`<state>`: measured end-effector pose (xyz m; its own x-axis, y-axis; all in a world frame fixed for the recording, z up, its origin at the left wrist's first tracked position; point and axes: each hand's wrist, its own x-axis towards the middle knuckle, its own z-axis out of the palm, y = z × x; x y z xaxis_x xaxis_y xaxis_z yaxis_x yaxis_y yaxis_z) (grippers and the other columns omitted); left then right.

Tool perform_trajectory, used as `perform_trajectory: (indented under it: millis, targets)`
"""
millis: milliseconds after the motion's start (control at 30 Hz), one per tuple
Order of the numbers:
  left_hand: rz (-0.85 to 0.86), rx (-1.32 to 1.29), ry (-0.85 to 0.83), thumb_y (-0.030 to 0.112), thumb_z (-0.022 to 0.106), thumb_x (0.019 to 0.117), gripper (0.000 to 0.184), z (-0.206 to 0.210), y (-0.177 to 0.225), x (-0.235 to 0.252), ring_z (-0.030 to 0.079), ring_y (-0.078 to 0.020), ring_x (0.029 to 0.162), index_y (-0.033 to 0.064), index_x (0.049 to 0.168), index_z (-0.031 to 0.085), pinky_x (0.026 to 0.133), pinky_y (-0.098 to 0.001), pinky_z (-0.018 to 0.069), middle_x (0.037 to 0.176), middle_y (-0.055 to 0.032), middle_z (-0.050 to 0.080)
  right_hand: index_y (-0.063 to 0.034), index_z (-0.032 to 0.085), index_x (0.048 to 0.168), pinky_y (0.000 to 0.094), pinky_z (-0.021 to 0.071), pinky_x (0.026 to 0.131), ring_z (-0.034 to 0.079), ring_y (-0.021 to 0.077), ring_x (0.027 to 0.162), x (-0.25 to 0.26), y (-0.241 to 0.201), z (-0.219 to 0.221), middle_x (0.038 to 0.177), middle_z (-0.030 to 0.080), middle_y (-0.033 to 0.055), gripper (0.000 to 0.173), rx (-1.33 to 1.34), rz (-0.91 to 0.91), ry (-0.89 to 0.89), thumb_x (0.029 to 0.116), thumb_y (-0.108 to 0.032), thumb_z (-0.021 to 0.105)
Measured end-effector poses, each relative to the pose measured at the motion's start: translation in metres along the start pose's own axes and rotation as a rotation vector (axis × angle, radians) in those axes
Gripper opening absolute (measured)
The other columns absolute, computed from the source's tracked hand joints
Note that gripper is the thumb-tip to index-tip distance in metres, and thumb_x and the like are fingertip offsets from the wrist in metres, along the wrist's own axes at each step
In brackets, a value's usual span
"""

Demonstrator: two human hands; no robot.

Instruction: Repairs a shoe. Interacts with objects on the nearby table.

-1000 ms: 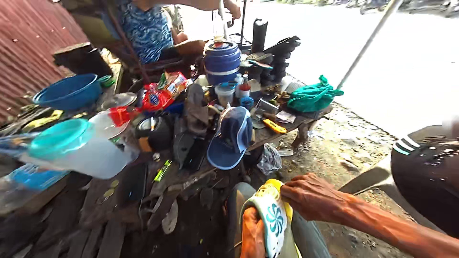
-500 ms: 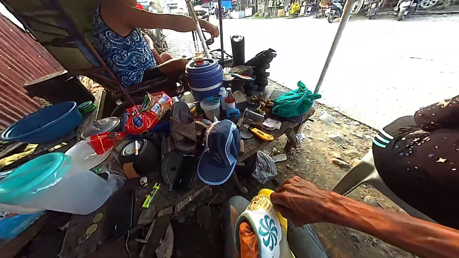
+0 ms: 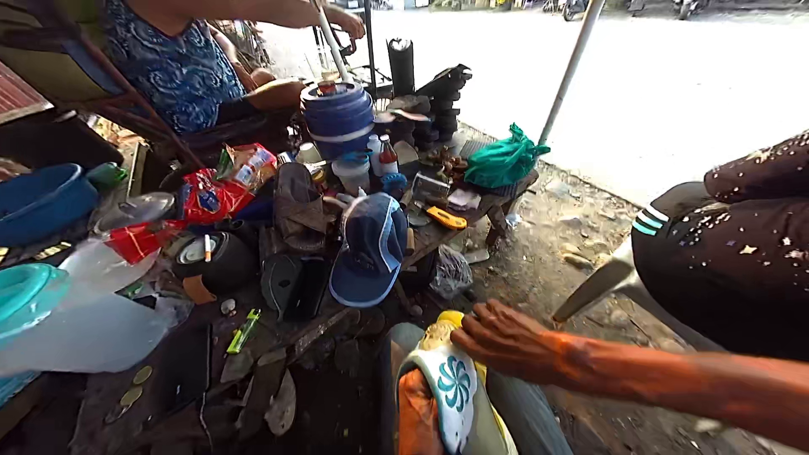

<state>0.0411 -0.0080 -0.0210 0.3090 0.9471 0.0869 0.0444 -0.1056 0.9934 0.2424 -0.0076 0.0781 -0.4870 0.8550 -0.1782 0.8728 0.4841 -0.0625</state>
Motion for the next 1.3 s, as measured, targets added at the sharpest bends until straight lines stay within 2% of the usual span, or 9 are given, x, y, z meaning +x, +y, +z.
perform_trajectory:
  millis: [167, 300, 500, 633, 700, 867, 967, 1067, 1300]
  targets:
    - [-0.032, -0.196, 0.028, 0.001, 0.057, 0.0903, 0.009, 0.004, -0.001, 0.001, 0.068, 0.0019, 0.077, 0.0003, 0.092, 0.066, 0.075, -0.0190, 0.0586, 0.079, 0.0055, 0.070, -0.0024, 0.059, 0.126, 0.0552, 0.0526, 0.067, 0.066, 0.0431, 0.080, -0.004, 0.010, -0.016, 0.089, 0.065, 0.0212, 0.025, 0.030, 0.032, -0.120, 0.1039, -0.006, 0.048]
    - [-0.046, -0.334, 0.022, -0.003, 0.058, 0.0905, 0.016, 0.004, 0.001, -0.002, 0.069, 0.0005, 0.073, 0.0104, 0.086, 0.068, 0.071, -0.0198, 0.0598, 0.077, 0.0089, 0.072, -0.0075, 0.067, 0.097, 0.0408, 0.0430, 0.046, 0.059, 0.0279, 0.052, -0.016, 0.019, 0.007, 0.060, 0.054, 0.0069, 0.021, -0.082, 0.009, 0.167, 0.1028, -0.025, 0.055]
    - [0.069, -0.294, 0.019, 0.001, 0.061, 0.0929, 0.014, 0.002, -0.007, -0.004, 0.070, -0.0006, 0.076, 0.0098, 0.090, 0.071, 0.073, -0.0204, 0.0606, 0.081, 0.0081, 0.073, -0.0098, 0.060, 0.091, 0.0435, 0.0386, 0.044, 0.056, 0.0290, 0.049, -0.044, 0.039, 0.000, 0.058, 0.051, 0.0057, 0.035, -0.109, 0.167, 0.241, 0.1047, -0.038, 0.045]
    - [0.085, -0.199, 0.014, 0.004, 0.063, 0.0919, 0.009, 0.003, -0.006, -0.002, 0.069, 0.0018, 0.077, 0.0091, 0.088, 0.069, 0.073, -0.0188, 0.0599, 0.080, 0.0101, 0.072, -0.0156, 0.067, 0.094, 0.0384, 0.0410, 0.044, 0.054, 0.0154, 0.048, -0.048, 0.029, 0.030, 0.057, 0.052, -0.0043, 0.042, 0.256, 0.255, 0.267, 0.1021, -0.053, 0.048]
    - [0.081, -0.200, 0.020, 0.005, 0.064, 0.0918, 0.008, 0.004, -0.006, -0.002, 0.069, 0.0015, 0.076, 0.0094, 0.088, 0.069, 0.073, -0.0190, 0.0599, 0.080, 0.0101, 0.072, -0.0130, 0.070, 0.104, 0.0340, 0.0459, 0.050, 0.055, 0.0096, 0.055, -0.045, 0.025, 0.050, 0.071, 0.062, -0.0051, 0.046, 0.561, 0.271, 0.349, 0.0990, -0.057, 0.057]
    - [0.042, -0.231, 0.003, 0.005, 0.064, 0.0924, 0.011, 0.001, -0.002, -0.003, 0.069, 0.0028, 0.078, 0.0138, 0.090, 0.069, 0.074, -0.0181, 0.0597, 0.082, 0.0130, 0.072, -0.0052, 0.064, 0.127, 0.0229, 0.0483, 0.055, 0.056, 0.0055, 0.066, -0.041, 0.009, 0.077, 0.103, 0.070, 0.0037, 0.039, 0.749, 0.259, 0.608, 0.0968, -0.030, 0.070]
    - [-0.010, -0.238, -0.006, 0.003, 0.060, 0.0938, 0.011, 0.001, -0.001, -0.005, 0.069, 0.0026, 0.081, 0.0120, 0.095, 0.066, 0.077, -0.0186, 0.0597, 0.085, 0.0127, 0.072, -0.0073, 0.074, 0.114, 0.0272, 0.0534, 0.059, 0.064, 0.0103, 0.074, -0.030, 0.006, 0.086, 0.105, 0.069, 0.0076, 0.023, 0.590, 0.188, 0.713, 0.0982, -0.022, 0.065]
    - [-0.077, -0.307, -0.001, -0.001, 0.054, 0.0951, 0.017, 0.001, 0.003, -0.004, 0.070, 0.0008, 0.080, 0.0110, 0.096, 0.065, 0.077, -0.0195, 0.0601, 0.084, 0.0104, 0.072, -0.0021, 0.072, 0.099, 0.0201, 0.0533, 0.066, 0.061, 0.0055, 0.079, -0.031, 0.004, 0.076, 0.096, 0.066, 0.0037, 0.018, 0.991, 0.155, 0.717, 0.1008, -0.016, 0.061]
    - [-0.085, -0.342, 0.013, -0.002, 0.053, 0.0958, 0.019, 0.002, 0.004, -0.003, 0.070, 0.0014, 0.081, 0.0120, 0.096, 0.065, 0.077, -0.0191, 0.0601, 0.085, 0.0108, 0.073, -0.0207, 0.071, 0.100, 0.0177, 0.0516, 0.051, 0.059, 0.0024, 0.060, -0.084, 0.017, 0.025, 0.091, 0.068, -0.0047, 0.022, 1.628, 0.116, 0.876, 0.1017, -0.040, 0.060]
